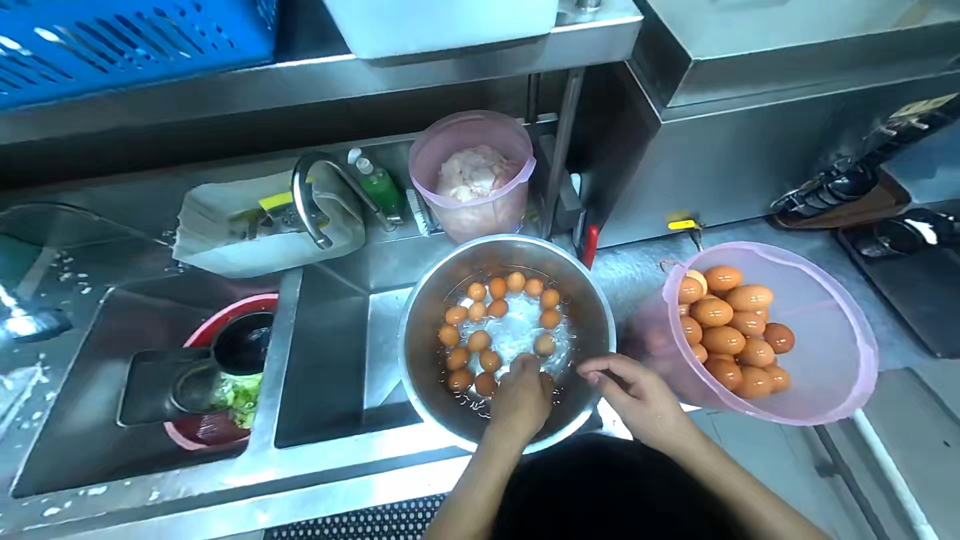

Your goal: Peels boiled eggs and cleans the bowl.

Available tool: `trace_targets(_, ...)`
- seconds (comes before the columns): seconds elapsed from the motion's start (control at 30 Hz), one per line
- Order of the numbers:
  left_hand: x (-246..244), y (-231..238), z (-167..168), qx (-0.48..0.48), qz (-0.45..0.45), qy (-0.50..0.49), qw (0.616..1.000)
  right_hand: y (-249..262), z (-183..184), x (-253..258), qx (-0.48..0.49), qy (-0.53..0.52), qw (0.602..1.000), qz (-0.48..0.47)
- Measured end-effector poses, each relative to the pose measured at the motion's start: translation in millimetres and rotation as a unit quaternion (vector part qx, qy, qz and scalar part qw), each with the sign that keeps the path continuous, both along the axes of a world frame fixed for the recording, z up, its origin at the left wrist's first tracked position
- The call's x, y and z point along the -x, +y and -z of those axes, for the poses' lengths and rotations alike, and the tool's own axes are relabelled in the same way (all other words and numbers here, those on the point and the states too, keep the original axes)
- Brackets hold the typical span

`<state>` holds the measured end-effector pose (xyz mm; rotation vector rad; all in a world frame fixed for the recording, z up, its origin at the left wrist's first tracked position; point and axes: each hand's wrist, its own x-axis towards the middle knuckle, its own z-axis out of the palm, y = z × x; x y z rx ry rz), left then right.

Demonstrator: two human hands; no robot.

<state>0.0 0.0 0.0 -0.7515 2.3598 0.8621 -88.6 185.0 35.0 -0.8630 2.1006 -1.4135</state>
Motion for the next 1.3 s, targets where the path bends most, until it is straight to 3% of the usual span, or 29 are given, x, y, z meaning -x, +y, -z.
trace_targets(0.13, 20, 15, 26, 0.076, 0.023, -0.071, 0.994, 43, -23, -6, 0.053, 0.03, 0.998, 0.018)
trace_targets(0.33, 39, 20, 38, 0.064, 0.041, -0.108, 0.991, 89, -19, -23, 0.1, 0.04, 0.994, 0.035)
trace_targets(0.53, 25, -2, 60, 0.041, 0.046, -0.039, 0.997, 123, -34, -8, 0.093, 0.099, 0.989, 0.061)
trace_targets(0.73, 11, -16, 38, -0.023, -0.025, 0.014, 0.999, 135, -44, 0, 0.115, 0.111, 0.985, 0.059)
trace_targets(0.83, 7, -26, 19, -0.112, -0.105, 0.05, 0.987, 134, -45, 6, 0.131, 0.113, 0.984, 0.049)
trace_targets(0.9, 3, -30, 4, -0.259, -0.229, 0.073, 0.935, 133, -45, 10, 0.139, 0.113, 0.983, 0.04)
trace_targets(1.03, -9, -31, -5, -0.517, -0.394, 0.163, 0.742, 133, -49, 15, 0.136, 0.117, 0.984, 0.019)
trace_targets(1.2, 0, -14, -6, -0.655, -0.458, 0.23, 0.556, 131, -52, 17, 0.141, 0.128, 0.982, 0.011)
trace_targets(1.3, 2, -2, -7, -0.708, -0.442, 0.25, 0.49, 131, -52, 16, 0.137, 0.137, 0.981, 0.006)
